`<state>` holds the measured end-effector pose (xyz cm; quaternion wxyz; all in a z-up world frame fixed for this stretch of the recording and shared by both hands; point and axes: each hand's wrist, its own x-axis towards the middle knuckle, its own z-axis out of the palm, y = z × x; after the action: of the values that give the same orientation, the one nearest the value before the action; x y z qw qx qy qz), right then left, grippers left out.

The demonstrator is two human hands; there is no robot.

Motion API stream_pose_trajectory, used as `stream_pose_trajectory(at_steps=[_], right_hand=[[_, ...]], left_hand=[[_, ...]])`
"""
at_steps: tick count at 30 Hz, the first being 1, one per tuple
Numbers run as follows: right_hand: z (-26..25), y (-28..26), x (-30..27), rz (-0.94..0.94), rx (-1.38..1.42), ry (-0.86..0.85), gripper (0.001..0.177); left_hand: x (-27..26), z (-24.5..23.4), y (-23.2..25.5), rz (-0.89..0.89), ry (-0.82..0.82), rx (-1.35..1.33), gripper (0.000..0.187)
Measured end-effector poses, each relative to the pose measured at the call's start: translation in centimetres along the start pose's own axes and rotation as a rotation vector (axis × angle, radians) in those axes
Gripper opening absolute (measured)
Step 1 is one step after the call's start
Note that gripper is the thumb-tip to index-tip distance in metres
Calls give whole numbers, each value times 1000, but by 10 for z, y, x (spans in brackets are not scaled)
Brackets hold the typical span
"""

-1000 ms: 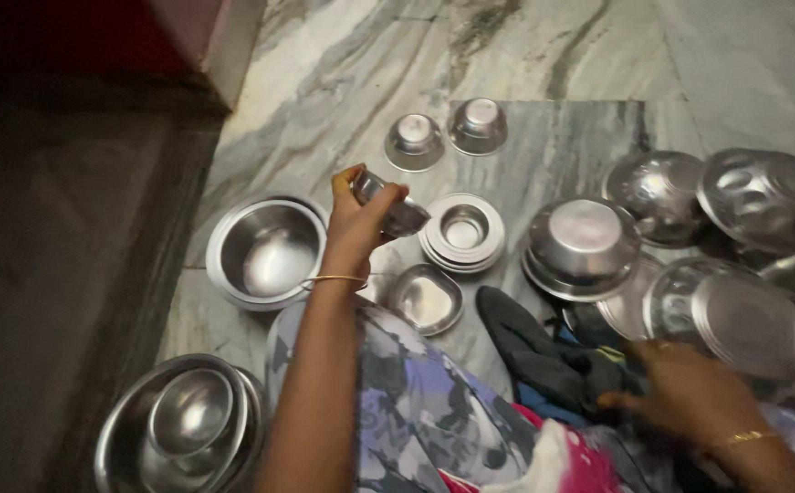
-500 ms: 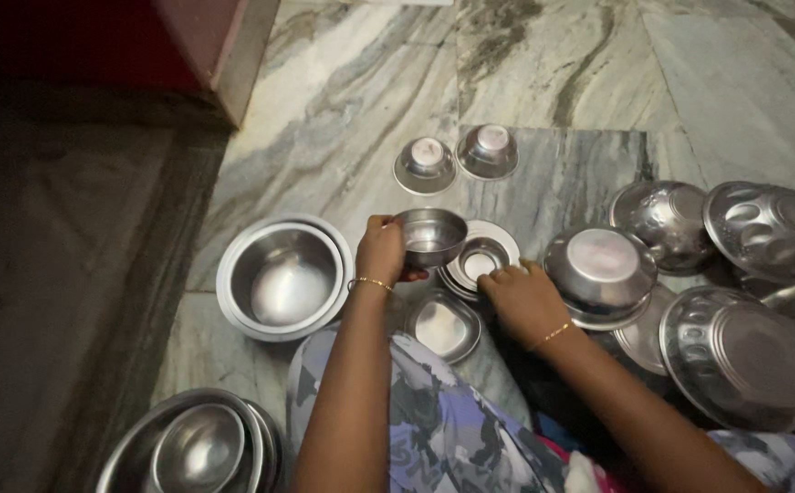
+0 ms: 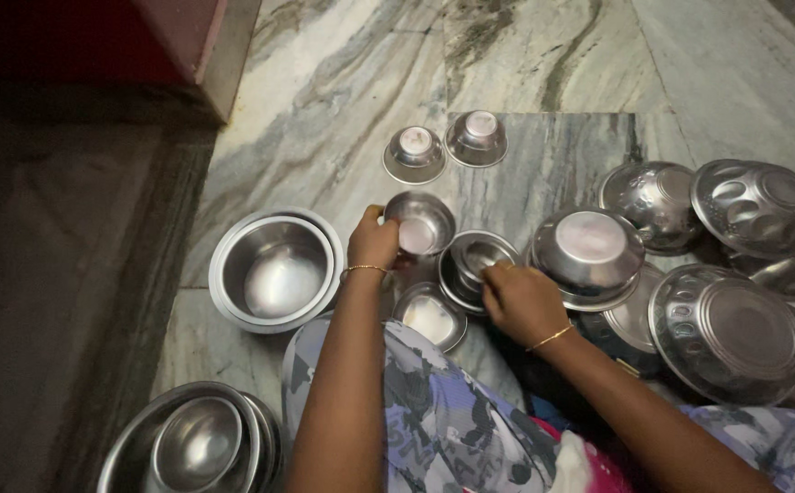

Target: The person sits on a marble floor and polishes multiple stainless steel bowls and plates using a dark cloth. They handle each item one at a time, wiping the interior and exterior surfaces before placing them aside.

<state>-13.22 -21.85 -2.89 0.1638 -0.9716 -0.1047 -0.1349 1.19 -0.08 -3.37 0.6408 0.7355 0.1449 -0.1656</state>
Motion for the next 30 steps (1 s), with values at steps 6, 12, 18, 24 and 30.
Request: stream_pose_trajectory(at_steps=[6,12,18,24,30], right_hand=[[4,50,-4,578,679,259,25],[-20,75,-26,1157,1456,350,20],[-54,53,-37,1035,1654,229,21],[-42,31,-25,822,1020,35,29],[-15,1,-16,-83,-63,18,28]], left_hand=[[46,8,-45,279,78,578,43],[24,41,-36,125,-235,648,44],[-4,61,-13,196,-249,971,48],[-17,71,-7,258,-223,1251,60],[10,56,-10,282,-117,1152,50]])
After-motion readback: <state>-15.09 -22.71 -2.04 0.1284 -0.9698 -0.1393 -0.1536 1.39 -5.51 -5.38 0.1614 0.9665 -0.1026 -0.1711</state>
